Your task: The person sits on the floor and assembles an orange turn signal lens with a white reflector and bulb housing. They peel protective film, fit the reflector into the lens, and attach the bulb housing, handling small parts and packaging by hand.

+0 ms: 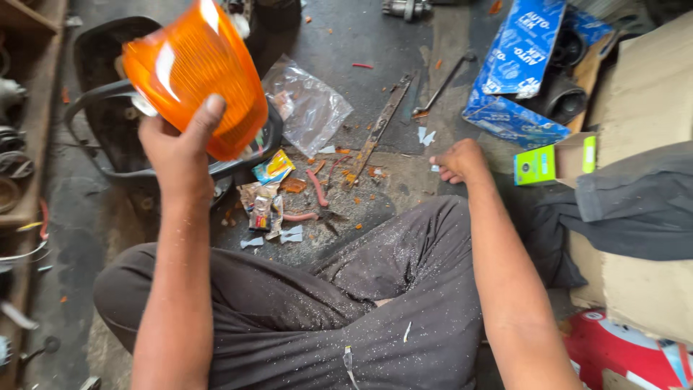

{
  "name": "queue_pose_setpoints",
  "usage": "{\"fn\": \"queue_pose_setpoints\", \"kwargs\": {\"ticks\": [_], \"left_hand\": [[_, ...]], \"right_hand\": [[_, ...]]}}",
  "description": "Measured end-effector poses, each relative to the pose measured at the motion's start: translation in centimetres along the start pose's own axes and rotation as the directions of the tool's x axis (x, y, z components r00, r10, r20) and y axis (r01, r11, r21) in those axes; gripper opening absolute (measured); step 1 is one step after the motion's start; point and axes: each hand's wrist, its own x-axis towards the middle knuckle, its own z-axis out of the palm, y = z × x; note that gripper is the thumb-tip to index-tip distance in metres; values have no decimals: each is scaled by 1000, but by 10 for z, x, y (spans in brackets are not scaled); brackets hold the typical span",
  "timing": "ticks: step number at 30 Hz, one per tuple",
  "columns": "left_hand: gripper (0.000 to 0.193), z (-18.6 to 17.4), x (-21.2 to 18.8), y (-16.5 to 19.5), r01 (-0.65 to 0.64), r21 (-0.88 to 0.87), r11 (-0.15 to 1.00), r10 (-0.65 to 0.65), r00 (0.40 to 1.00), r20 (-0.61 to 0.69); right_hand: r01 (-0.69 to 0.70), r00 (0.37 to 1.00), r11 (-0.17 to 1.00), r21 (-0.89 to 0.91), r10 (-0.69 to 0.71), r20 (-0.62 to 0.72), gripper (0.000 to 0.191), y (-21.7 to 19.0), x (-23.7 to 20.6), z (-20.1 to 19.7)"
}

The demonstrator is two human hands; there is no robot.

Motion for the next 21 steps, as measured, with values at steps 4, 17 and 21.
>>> {"fn": "queue_pose_setpoints", "kwargs": {"ticks": [4, 17, 21], "left_hand": [[46, -15, -6, -25, 125, -22, 992, -126, 991, -48], [49, -27, 8, -26, 98, 32, 995, -95, 992, -85], [50, -26, 5, -26, 79, -10, 997, -80, 995, -53]], "right_hand": [[211, 978, 932, 296, -203, -58, 21, -4, -7, 1], [522, 835, 602, 605, -503, -221, 15, -32, -19, 29], [477, 856, 594, 647, -481, -190, 15, -37, -17, 30]]}}
